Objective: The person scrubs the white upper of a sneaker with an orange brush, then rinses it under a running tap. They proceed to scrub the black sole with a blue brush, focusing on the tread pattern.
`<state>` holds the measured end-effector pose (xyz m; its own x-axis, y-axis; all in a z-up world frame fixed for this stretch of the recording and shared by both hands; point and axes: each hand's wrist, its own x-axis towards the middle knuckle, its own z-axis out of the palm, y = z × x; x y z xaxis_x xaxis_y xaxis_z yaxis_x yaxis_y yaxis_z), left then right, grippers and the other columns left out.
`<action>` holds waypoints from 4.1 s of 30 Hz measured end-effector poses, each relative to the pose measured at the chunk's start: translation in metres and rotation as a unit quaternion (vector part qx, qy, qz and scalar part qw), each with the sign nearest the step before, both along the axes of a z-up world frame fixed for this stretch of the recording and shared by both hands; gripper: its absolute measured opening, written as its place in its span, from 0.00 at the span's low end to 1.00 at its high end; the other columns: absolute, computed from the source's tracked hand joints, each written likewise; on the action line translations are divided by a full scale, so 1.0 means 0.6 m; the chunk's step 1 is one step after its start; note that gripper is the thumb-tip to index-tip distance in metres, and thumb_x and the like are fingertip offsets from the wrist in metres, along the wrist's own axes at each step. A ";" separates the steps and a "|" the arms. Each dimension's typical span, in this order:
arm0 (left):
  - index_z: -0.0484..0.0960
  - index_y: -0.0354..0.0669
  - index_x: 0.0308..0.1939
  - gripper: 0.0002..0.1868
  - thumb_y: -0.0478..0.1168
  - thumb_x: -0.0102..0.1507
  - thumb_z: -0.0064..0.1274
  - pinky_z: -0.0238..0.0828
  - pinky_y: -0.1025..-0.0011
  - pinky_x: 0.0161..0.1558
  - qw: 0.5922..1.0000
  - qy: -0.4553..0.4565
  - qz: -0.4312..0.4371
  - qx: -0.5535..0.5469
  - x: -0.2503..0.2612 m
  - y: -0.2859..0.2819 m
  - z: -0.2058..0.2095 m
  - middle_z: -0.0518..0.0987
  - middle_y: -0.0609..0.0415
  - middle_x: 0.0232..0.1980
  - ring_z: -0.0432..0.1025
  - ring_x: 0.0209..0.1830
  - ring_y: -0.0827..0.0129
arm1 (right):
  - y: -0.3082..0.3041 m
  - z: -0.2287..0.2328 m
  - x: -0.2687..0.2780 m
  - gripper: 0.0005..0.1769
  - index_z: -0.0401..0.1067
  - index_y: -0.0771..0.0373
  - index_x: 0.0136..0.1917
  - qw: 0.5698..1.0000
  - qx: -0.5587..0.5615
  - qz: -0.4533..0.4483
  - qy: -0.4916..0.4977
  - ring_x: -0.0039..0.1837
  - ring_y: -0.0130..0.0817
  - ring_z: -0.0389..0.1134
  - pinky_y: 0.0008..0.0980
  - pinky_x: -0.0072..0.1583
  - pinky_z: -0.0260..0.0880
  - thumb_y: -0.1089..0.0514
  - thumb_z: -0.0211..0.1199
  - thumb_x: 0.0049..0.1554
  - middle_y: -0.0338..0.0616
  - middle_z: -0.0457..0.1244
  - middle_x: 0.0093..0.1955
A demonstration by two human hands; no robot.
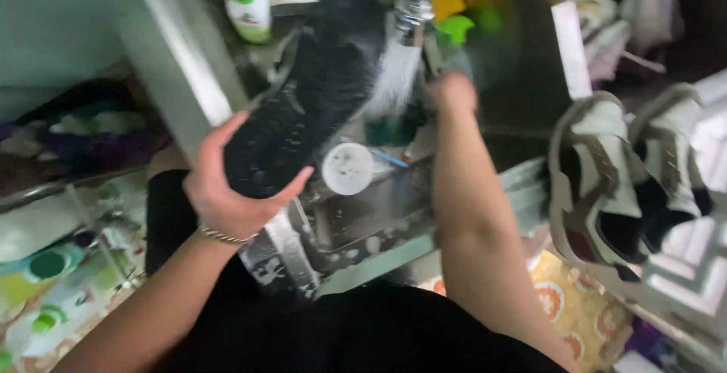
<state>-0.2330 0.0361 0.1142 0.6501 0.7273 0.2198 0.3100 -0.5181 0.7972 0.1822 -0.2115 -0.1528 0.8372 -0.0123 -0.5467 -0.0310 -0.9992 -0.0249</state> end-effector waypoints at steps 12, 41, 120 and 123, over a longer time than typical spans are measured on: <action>0.91 0.27 0.68 0.39 0.45 0.58 0.86 0.88 0.53 0.74 0.967 -0.244 -0.048 0.061 0.034 0.017 -0.032 0.94 0.34 0.65 0.93 0.63 0.45 | -0.037 -0.148 0.027 0.41 0.87 0.61 0.72 0.998 -0.025 0.008 0.050 0.74 0.56 0.80 0.51 0.74 0.83 0.27 0.75 0.63 0.55 0.78 0.72; 0.91 0.49 0.77 0.55 0.52 0.45 0.91 0.84 0.55 0.77 0.973 0.003 -0.229 0.022 -0.194 -0.125 0.092 0.94 0.53 0.71 0.87 0.77 0.51 | -0.130 0.508 -0.538 0.26 0.89 0.61 0.79 0.803 0.521 0.228 -0.176 0.47 0.50 0.73 0.47 0.51 0.71 0.60 0.87 0.70 0.57 0.74 0.62; 0.89 0.48 0.67 0.43 0.49 0.47 0.85 0.84 0.62 0.73 0.969 0.033 -0.241 0.041 -0.207 -0.133 0.052 0.96 0.58 0.75 0.87 0.79 0.60 | -0.081 0.415 -0.593 0.23 0.86 0.61 0.81 0.714 0.554 0.161 -0.395 0.47 0.43 0.70 0.42 0.50 0.76 0.62 0.82 0.75 0.59 0.69 0.61; 0.89 0.49 0.66 0.42 0.51 0.49 0.85 0.84 0.64 0.73 0.969 0.044 -0.236 0.057 -0.210 -0.134 0.050 0.96 0.60 0.74 0.88 0.77 0.63 | -0.090 0.429 -0.595 0.23 0.89 0.65 0.77 0.717 0.587 0.176 -0.331 0.46 0.47 0.74 0.43 0.50 0.76 0.63 0.86 0.71 0.60 0.70 0.59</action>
